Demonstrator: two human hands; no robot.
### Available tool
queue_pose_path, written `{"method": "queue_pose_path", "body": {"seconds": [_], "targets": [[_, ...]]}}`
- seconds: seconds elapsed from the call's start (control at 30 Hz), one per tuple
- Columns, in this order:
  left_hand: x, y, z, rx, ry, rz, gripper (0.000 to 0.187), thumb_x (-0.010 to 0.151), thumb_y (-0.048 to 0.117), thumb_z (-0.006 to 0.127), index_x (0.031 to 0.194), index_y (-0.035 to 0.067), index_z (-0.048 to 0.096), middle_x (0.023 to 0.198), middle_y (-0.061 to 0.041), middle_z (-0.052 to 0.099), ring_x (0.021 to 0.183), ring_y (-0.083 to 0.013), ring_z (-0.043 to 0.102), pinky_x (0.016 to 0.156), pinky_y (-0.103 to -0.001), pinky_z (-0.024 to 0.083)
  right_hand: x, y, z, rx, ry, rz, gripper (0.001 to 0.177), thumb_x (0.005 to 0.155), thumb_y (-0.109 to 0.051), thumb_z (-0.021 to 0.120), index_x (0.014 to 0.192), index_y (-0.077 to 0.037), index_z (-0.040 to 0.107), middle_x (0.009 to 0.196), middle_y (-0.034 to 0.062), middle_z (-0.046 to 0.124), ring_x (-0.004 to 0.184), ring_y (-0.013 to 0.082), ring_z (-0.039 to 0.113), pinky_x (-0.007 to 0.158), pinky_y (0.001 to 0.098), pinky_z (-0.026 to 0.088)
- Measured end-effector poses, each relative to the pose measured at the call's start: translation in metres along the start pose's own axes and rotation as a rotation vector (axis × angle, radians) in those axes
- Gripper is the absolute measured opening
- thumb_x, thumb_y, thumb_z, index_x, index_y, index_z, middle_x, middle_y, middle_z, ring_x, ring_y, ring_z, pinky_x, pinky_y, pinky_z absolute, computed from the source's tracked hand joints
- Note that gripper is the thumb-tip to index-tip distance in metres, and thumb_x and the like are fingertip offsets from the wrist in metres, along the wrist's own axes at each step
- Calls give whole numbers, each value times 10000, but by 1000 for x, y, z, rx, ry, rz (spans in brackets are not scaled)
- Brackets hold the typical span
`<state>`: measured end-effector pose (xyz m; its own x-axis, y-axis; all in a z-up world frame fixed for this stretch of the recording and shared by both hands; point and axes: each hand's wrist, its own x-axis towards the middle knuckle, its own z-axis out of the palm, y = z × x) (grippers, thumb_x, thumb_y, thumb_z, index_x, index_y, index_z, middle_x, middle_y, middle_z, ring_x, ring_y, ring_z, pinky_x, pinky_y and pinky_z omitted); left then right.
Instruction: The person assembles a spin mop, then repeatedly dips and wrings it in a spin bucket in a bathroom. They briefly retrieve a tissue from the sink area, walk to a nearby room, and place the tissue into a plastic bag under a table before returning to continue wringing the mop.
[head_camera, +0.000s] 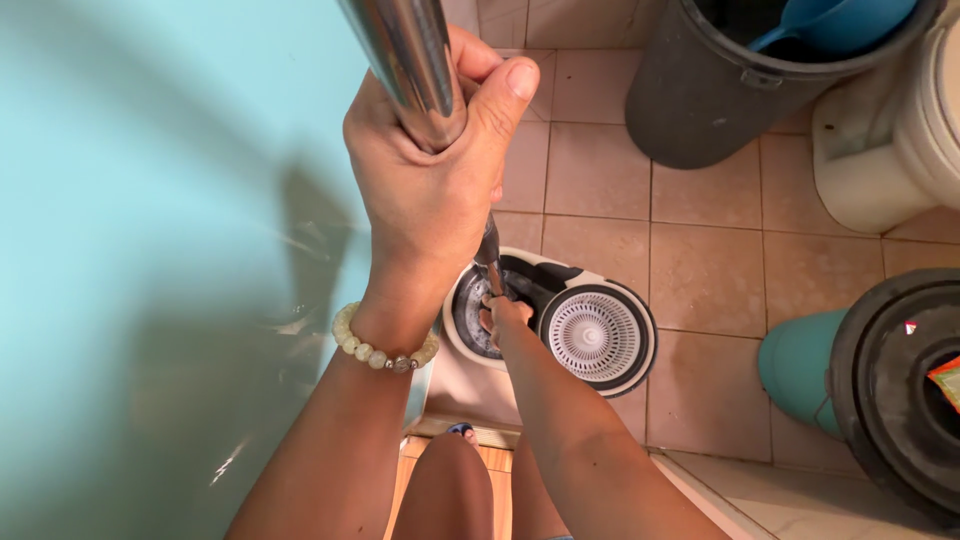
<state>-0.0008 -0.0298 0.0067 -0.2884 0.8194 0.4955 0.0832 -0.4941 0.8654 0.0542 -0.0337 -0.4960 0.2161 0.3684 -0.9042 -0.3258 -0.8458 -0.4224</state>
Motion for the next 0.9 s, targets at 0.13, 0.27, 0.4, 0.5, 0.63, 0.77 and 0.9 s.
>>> {"method": "queue_pose_path", "body": {"seconds": [0.13,0.27,0.4,0.5,0.63,0.77,0.9], "targets": [[3,-4,11,-18,12,-36,188,1029,133,759,936,32,631,676,37,574,505,-28,498,478,-236,400,61,19,3,351,-197,-24,469,713,77,786,1148,73,611,1022,176,686,847,295,740,751,356,627],[3,-6,21,8,20,9,200,1034,145,764,928,24,644,674,29,586,536,-37,519,497,-231,417,74,55,-18,-195,89,-399,461,786,-50,817,1212,-20,644,1107,178,698,1011,346,704,910,425,564],[-2,-14,26,213,-4,158,205,1059,159,778,948,38,655,765,28,606,682,-41,556,641,-218,494,38,62,-53,-686,56,-461,794,683,14,812,1390,-143,489,1367,174,514,1235,337,598,1073,386,480],[-10,-18,27,154,-27,13,184,1043,159,785,953,50,667,742,35,583,657,-42,512,627,-229,465,-4,23,-73,-780,69,-293,1017,671,2,865,1528,-185,351,1551,177,296,1328,370,507,1085,407,477],[-8,-17,26,138,11,-46,166,996,159,778,977,39,665,761,35,595,671,-43,505,631,-245,464,-87,-48,-76,-647,-34,-593,1050,625,7,876,1522,-130,346,1510,170,336,1307,340,508,1094,383,466],[-5,-13,26,136,62,-168,186,964,169,777,954,25,660,714,33,596,645,-46,521,599,-243,471,-184,-119,-78,-432,-605,-956,882,667,-2,798,1462,-30,416,1398,181,556,1291,293,542,1033,375,492],[-10,2,29,130,74,-295,204,930,183,789,944,25,662,728,19,620,654,-65,536,597,-261,483,-275,-169,-86,-609,-652,-1019,621,811,-117,767,1371,-5,525,1247,148,690,1182,254,653,1017,365,498]]}}
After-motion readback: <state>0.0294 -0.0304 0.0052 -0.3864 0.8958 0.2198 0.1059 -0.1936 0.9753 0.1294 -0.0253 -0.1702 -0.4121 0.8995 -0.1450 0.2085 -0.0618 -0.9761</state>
